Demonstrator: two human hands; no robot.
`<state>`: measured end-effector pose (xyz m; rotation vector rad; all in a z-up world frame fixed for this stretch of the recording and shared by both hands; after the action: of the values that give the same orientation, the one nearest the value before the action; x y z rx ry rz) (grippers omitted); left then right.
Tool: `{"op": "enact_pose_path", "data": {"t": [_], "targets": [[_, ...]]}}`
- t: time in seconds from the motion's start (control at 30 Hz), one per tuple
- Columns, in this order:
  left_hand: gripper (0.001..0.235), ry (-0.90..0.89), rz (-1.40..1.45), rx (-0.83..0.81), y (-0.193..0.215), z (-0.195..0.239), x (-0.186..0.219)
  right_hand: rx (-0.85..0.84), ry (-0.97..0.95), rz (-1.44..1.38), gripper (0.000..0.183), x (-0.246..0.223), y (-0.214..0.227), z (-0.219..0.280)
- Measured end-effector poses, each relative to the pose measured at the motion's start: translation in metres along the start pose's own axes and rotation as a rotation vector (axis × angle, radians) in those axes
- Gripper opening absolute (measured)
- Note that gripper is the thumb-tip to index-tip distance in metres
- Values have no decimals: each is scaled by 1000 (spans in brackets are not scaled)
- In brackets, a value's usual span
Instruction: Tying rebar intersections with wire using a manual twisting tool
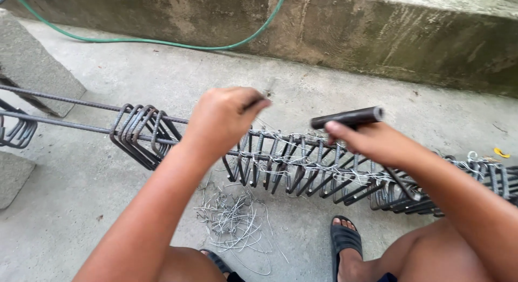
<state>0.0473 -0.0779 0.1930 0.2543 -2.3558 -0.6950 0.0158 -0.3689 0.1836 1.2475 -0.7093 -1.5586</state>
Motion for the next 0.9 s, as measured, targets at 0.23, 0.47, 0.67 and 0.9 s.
{"op": "enact_pose_path", "data": {"t": [0.23, 0.47, 0.67, 0.9], "targets": [[16, 130, -297, 71, 26, 29, -81, 70, -191, 22, 45, -1, 23, 13], [28, 353, -395, -175, 8, 28, -158, 151, -30, -91, 18, 19, 17, 6], [27, 582, -248, -250, -19, 35, -199, 213, 23, -365, 29, 34, 7, -1], [23, 875, 148, -238, -27, 45, -202, 211, 245, -494, 52, 59, -14, -21]]}}
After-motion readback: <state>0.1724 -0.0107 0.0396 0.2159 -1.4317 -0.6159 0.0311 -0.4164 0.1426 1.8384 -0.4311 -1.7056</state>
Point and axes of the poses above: each hand's wrist, its own z-axis away from the middle knuckle, its own y-axis out of the back of the hand, x = y × z, the point moved 1 cm from there along -z, towards the middle knuckle, and after that the axes turned 12 degrees about z, right-handed, at the moved point
